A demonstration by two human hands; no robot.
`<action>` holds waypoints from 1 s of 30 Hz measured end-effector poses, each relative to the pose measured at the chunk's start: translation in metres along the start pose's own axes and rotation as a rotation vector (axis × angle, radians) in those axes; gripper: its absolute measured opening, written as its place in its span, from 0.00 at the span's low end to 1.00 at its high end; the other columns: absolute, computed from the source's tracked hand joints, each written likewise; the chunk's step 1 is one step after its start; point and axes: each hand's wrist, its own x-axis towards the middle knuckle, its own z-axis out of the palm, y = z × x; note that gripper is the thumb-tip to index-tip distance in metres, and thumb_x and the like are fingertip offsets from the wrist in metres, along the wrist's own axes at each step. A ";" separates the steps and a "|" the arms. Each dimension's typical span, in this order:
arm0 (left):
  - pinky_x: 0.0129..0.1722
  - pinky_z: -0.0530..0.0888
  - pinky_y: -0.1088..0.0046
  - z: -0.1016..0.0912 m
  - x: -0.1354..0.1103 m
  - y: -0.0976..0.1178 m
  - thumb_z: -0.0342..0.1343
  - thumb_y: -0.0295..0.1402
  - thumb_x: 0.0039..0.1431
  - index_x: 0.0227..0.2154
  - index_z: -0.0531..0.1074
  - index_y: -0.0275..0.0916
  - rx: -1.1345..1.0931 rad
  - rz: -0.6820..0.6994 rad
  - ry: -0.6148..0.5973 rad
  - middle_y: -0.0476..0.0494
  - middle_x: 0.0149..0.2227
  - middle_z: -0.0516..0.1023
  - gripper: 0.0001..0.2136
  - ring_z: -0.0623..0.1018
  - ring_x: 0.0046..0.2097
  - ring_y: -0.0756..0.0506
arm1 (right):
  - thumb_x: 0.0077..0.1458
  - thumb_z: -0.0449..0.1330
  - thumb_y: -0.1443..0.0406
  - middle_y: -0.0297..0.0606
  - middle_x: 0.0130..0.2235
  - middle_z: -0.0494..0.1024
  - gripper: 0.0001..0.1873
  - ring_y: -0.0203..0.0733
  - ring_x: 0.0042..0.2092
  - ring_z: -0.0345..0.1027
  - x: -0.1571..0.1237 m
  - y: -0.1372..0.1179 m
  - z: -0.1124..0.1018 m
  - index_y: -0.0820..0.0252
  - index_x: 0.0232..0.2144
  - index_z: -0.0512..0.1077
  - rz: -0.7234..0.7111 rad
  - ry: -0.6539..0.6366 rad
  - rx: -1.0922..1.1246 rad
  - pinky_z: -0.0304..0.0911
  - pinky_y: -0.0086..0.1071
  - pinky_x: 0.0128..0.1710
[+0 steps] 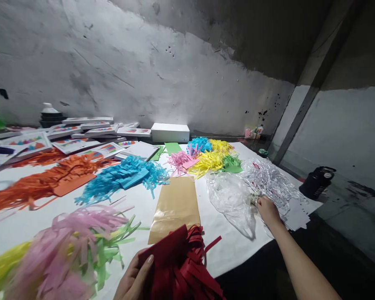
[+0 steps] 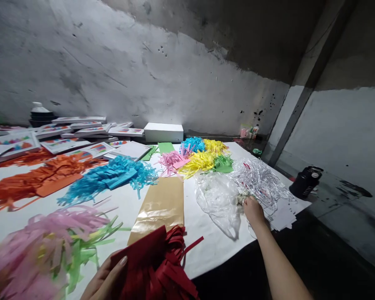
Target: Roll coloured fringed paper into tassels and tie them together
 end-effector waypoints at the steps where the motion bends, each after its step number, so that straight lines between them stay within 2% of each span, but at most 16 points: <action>1: 0.42 0.81 0.63 0.001 0.000 0.001 0.71 0.49 0.44 0.45 0.76 0.45 -0.018 -0.003 0.005 0.47 0.45 0.84 0.25 0.81 0.48 0.32 | 0.64 0.60 0.59 0.36 0.42 0.78 0.10 0.39 0.43 0.74 0.000 0.001 -0.003 0.62 0.39 0.74 -0.005 0.012 0.007 0.70 0.40 0.46; 3: 0.43 0.81 0.63 0.003 -0.002 0.002 0.71 0.46 0.45 0.46 0.76 0.45 -0.071 -0.004 0.015 0.47 0.43 0.84 0.25 0.82 0.46 0.33 | 0.63 0.61 0.62 0.35 0.37 0.78 0.08 0.38 0.40 0.74 -0.004 0.003 -0.010 0.62 0.35 0.74 -0.020 0.042 0.028 0.69 0.38 0.44; 5: 0.45 0.80 0.62 0.006 -0.004 0.003 0.71 0.44 0.46 0.47 0.76 0.43 -0.124 0.000 0.013 0.46 0.41 0.85 0.25 0.82 0.45 0.34 | 0.63 0.58 0.67 0.41 0.39 0.79 0.07 0.41 0.40 0.74 -0.018 -0.004 -0.018 0.62 0.36 0.76 -0.040 0.104 0.057 0.68 0.37 0.44; 7: 0.46 0.79 0.61 0.010 -0.007 0.003 0.70 0.43 0.48 0.47 0.77 0.41 -0.160 0.001 -0.004 0.44 0.42 0.84 0.23 0.82 0.45 0.35 | 0.66 0.51 0.68 0.49 0.46 0.77 0.13 0.47 0.46 0.73 -0.049 -0.027 -0.025 0.63 0.44 0.76 -0.073 0.210 0.103 0.67 0.39 0.46; 8: 0.47 0.79 0.61 0.012 -0.009 0.003 0.69 0.44 0.50 0.47 0.77 0.41 -0.175 -0.006 -0.014 0.42 0.43 0.84 0.22 0.82 0.46 0.35 | 0.67 0.50 0.65 0.49 0.48 0.77 0.15 0.48 0.49 0.72 -0.070 -0.046 -0.028 0.62 0.48 0.74 -0.117 0.251 0.136 0.67 0.39 0.47; 9: 0.48 0.78 0.60 0.014 -0.012 0.003 0.68 0.44 0.51 0.47 0.77 0.41 -0.192 -0.020 -0.023 0.41 0.44 0.84 0.22 0.82 0.46 0.35 | 0.68 0.50 0.62 0.45 0.46 0.78 0.15 0.46 0.47 0.73 -0.095 -0.069 -0.029 0.59 0.49 0.73 -0.202 0.304 0.195 0.68 0.37 0.45; 10: 0.49 0.78 0.60 0.017 -0.015 0.003 0.67 0.45 0.52 0.47 0.78 0.41 -0.210 -0.041 -0.026 0.41 0.46 0.84 0.21 0.82 0.47 0.35 | 0.67 0.53 0.63 0.43 0.42 0.79 0.13 0.45 0.42 0.74 -0.121 -0.094 -0.030 0.58 0.48 0.74 -0.405 0.399 0.357 0.69 0.35 0.41; 12: 0.53 0.76 0.58 0.021 -0.024 0.003 0.66 0.47 0.53 0.46 0.79 0.40 -0.226 -0.081 -0.016 0.40 0.46 0.83 0.21 0.80 0.50 0.35 | 0.63 0.58 0.67 0.41 0.42 0.79 0.17 0.43 0.44 0.74 -0.171 -0.148 -0.029 0.58 0.55 0.70 -0.914 0.373 0.516 0.71 0.33 0.44; 13: 0.55 0.75 0.57 0.022 -0.029 0.003 0.65 0.48 0.52 0.45 0.80 0.40 -0.215 -0.086 -0.006 0.39 0.46 0.83 0.21 0.80 0.51 0.34 | 0.61 0.62 0.66 0.44 0.43 0.79 0.21 0.45 0.45 0.74 -0.191 -0.174 -0.028 0.62 0.56 0.69 -0.991 0.407 0.535 0.71 0.35 0.45; 14: 0.56 0.74 0.57 0.022 -0.035 0.003 0.65 0.49 0.52 0.43 0.81 0.40 -0.188 -0.085 0.003 0.39 0.46 0.84 0.21 0.79 0.52 0.33 | 0.59 0.64 0.64 0.47 0.43 0.79 0.24 0.48 0.44 0.74 -0.206 -0.196 -0.026 0.66 0.56 0.69 -1.007 0.444 0.551 0.72 0.38 0.44; 16: 0.58 0.72 0.58 0.019 -0.043 0.002 0.66 0.48 0.51 0.39 0.83 0.41 -0.118 -0.077 0.009 0.40 0.45 0.84 0.18 0.77 0.54 0.32 | 0.58 0.63 0.68 0.48 0.41 0.80 0.23 0.50 0.41 0.74 -0.222 -0.227 -0.024 0.67 0.55 0.70 -0.979 0.503 0.569 0.71 0.41 0.39; 19: 0.58 0.72 0.59 0.012 -0.050 -0.004 0.66 0.47 0.50 0.37 0.84 0.44 -0.103 -0.077 0.008 0.42 0.45 0.84 0.15 0.76 0.55 0.32 | 0.57 0.59 0.75 0.42 0.36 0.79 0.18 0.46 0.36 0.72 -0.223 -0.241 -0.022 0.63 0.51 0.72 -0.949 0.490 0.667 0.69 0.42 0.39; 22: 0.56 0.74 0.60 0.008 -0.049 -0.011 0.68 0.47 0.48 0.43 0.82 0.46 -0.188 -0.094 -0.007 0.41 0.45 0.83 0.19 0.77 0.54 0.33 | 0.59 0.59 0.73 0.37 0.34 0.77 0.09 0.41 0.36 0.72 -0.219 -0.235 -0.023 0.58 0.40 0.75 -0.853 0.324 0.858 0.69 0.38 0.40; 24: 0.54 0.75 0.60 0.009 -0.047 -0.014 0.68 0.47 0.50 0.48 0.80 0.46 -0.241 -0.105 -0.058 0.40 0.45 0.83 0.22 0.78 0.52 0.34 | 0.59 0.60 0.71 0.34 0.31 0.76 0.05 0.39 0.35 0.72 -0.216 -0.232 -0.027 0.56 0.32 0.73 -0.729 0.139 1.000 0.69 0.32 0.36; 28: 0.49 0.76 0.61 0.016 -0.043 -0.012 0.63 0.48 0.57 0.50 0.78 0.42 -0.275 -0.096 -0.188 0.39 0.41 0.83 0.21 0.80 0.45 0.37 | 0.60 0.62 0.66 0.33 0.31 0.77 0.09 0.38 0.33 0.74 -0.208 -0.232 -0.038 0.56 0.27 0.73 -0.601 -0.275 1.181 0.70 0.28 0.33; 30: 0.46 0.76 0.63 0.019 -0.043 -0.010 0.62 0.48 0.59 0.49 0.78 0.41 -0.263 -0.088 -0.202 0.39 0.40 0.83 0.20 0.80 0.43 0.38 | 0.62 0.60 0.67 0.34 0.34 0.79 0.04 0.38 0.36 0.75 -0.205 -0.232 -0.042 0.56 0.34 0.75 -0.633 -0.200 1.139 0.71 0.28 0.36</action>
